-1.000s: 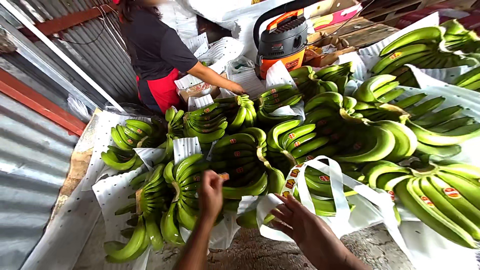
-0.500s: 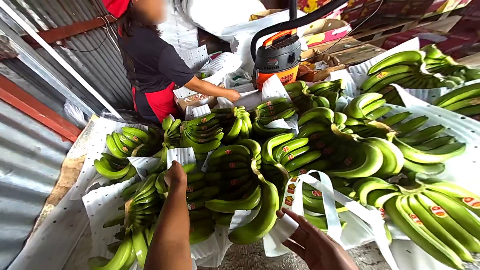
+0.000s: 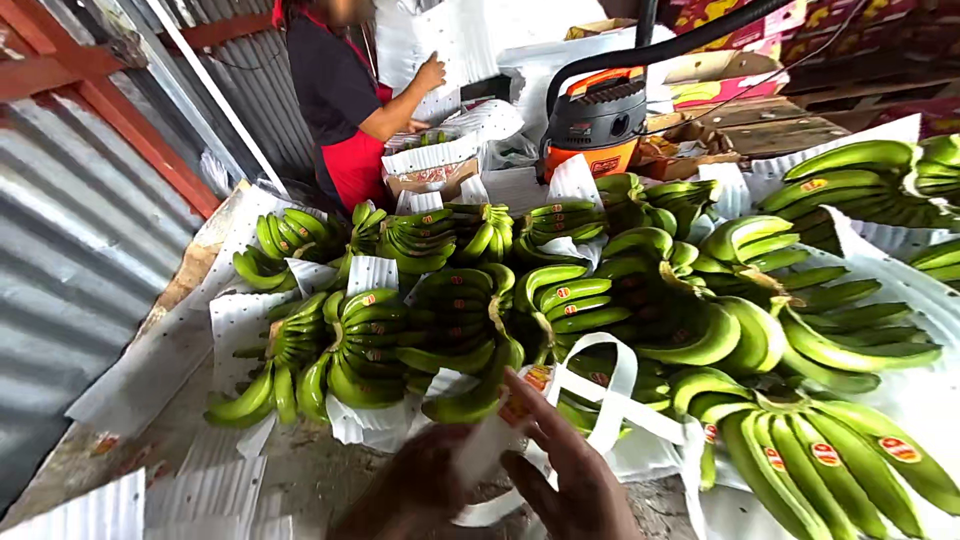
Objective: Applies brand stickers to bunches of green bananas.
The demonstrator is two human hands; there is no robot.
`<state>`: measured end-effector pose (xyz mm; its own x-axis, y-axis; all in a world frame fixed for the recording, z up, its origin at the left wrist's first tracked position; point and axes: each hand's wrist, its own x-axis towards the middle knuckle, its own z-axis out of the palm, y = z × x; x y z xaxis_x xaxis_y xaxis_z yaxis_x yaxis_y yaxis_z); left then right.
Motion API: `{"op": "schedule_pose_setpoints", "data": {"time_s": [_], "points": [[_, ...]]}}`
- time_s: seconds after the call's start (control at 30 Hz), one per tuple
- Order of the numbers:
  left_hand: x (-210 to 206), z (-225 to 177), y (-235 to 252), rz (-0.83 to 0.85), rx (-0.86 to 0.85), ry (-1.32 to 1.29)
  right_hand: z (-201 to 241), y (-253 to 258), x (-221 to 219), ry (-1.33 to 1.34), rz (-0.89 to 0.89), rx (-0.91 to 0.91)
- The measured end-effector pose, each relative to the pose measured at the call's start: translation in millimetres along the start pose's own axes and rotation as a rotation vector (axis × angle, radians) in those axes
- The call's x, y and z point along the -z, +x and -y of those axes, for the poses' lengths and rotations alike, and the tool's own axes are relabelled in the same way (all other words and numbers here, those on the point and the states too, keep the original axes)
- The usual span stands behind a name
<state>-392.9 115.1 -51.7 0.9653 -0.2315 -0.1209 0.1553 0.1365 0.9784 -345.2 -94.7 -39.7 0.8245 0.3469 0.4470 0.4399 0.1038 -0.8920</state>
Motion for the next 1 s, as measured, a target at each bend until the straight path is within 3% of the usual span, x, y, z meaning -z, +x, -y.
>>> {"op": "schedule_pose_setpoints", "data": {"time_s": [0.1,0.17,0.27,0.37,0.47,0.57,0.63,0.7,0.8,0.87,1.0], "points": [[47,-32,-42,-0.389,-0.128,0.369,-7,-11,12,-0.125,0.188,0.016],[68,-64,-67,-0.531,-0.176,0.573,-7,-12,16,-0.170,0.343,-0.031],[70,-102,-88,-0.473,-0.156,0.765,-3,3,9,-0.183,0.426,0.073],[60,-125,-90,-0.219,-0.190,0.791,6,31,-13,-0.085,0.520,0.170],[59,-139,-86,-0.001,-0.282,0.811,12,51,-42,0.152,0.730,0.120],[72,-139,-85,-0.016,-0.375,0.842,11,62,-70,0.257,0.885,0.006],[91,-132,-88,-0.136,-0.427,0.862,5,68,-85,0.292,0.930,-0.087],[112,-125,-88,-0.386,-0.468,0.967,0,77,-98,0.331,0.904,-0.214],[143,-106,-76,-0.792,-0.520,1.175,0,96,-121,0.280,0.693,-0.289],[154,-92,-65,-0.897,-0.632,1.184,9,115,-143,0.182,0.568,-0.334],[175,-69,-45,-0.946,-0.735,1.080,14,148,-195,-0.010,0.404,-0.326]]}}
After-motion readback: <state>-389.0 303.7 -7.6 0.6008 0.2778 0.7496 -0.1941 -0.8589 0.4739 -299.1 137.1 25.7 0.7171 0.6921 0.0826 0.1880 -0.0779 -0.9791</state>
